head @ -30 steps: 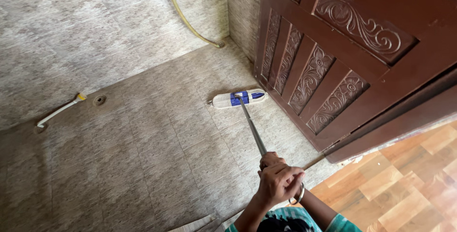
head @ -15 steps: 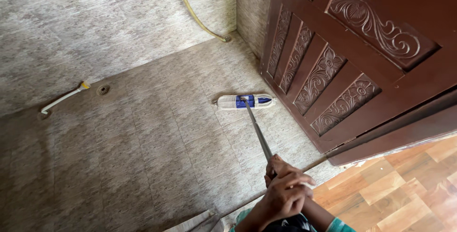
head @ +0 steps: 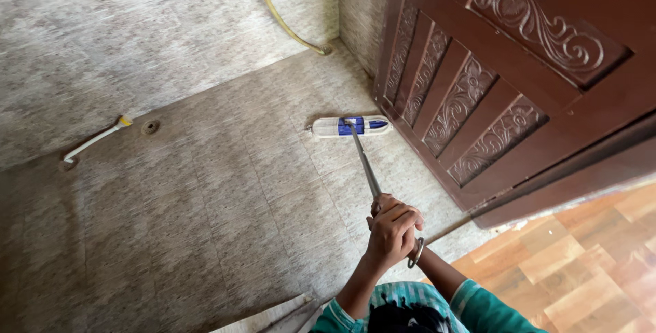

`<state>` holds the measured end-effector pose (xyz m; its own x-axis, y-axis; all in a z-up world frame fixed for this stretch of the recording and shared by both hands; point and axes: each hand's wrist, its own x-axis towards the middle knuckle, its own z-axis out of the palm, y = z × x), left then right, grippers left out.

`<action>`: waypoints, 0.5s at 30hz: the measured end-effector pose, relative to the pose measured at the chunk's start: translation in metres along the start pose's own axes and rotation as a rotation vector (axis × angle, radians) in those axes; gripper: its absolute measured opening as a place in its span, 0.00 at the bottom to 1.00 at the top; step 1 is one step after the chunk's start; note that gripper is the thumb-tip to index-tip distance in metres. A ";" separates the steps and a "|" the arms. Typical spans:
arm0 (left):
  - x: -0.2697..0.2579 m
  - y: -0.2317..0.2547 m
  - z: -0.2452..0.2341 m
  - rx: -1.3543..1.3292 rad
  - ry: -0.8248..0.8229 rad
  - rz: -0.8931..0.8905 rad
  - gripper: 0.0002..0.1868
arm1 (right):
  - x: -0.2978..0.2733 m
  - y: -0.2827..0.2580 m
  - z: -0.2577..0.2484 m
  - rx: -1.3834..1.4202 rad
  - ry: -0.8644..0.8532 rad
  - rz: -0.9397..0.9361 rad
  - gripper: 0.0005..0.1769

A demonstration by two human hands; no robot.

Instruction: The person mops the floor of a bathroom using a flat mop, moving the mop head across the tiled surface around the toilet, sink, and doorway.

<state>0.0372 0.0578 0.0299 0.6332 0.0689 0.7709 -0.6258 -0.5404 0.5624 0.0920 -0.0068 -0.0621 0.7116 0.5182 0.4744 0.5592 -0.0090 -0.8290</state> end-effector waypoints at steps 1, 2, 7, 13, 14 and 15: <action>0.006 0.013 -0.007 -0.019 -0.040 -0.020 0.07 | -0.007 0.000 -0.002 0.004 0.016 -0.019 0.04; 0.014 0.025 -0.014 -0.039 -0.080 -0.040 0.08 | -0.017 -0.004 -0.003 0.018 0.023 -0.037 0.04; 0.017 0.086 -0.053 -0.090 -0.185 0.006 0.04 | -0.061 -0.048 -0.004 0.058 0.006 -0.066 0.04; 0.011 0.123 -0.069 -0.191 -0.342 0.120 0.06 | -0.059 -0.085 -0.011 0.088 -0.064 -0.123 0.05; 0.013 0.124 -0.071 -0.201 -0.340 0.120 0.06 | -0.055 -0.083 -0.011 0.078 -0.070 -0.135 0.05; 0.018 0.123 -0.069 -0.202 -0.342 0.105 0.06 | -0.051 -0.080 -0.012 0.056 -0.078 -0.136 0.05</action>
<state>-0.0599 0.0510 0.1334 0.6549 -0.2788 0.7024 -0.7502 -0.3518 0.5598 0.0158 -0.0428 -0.0162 0.5944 0.5761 0.5611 0.6224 0.1123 -0.7746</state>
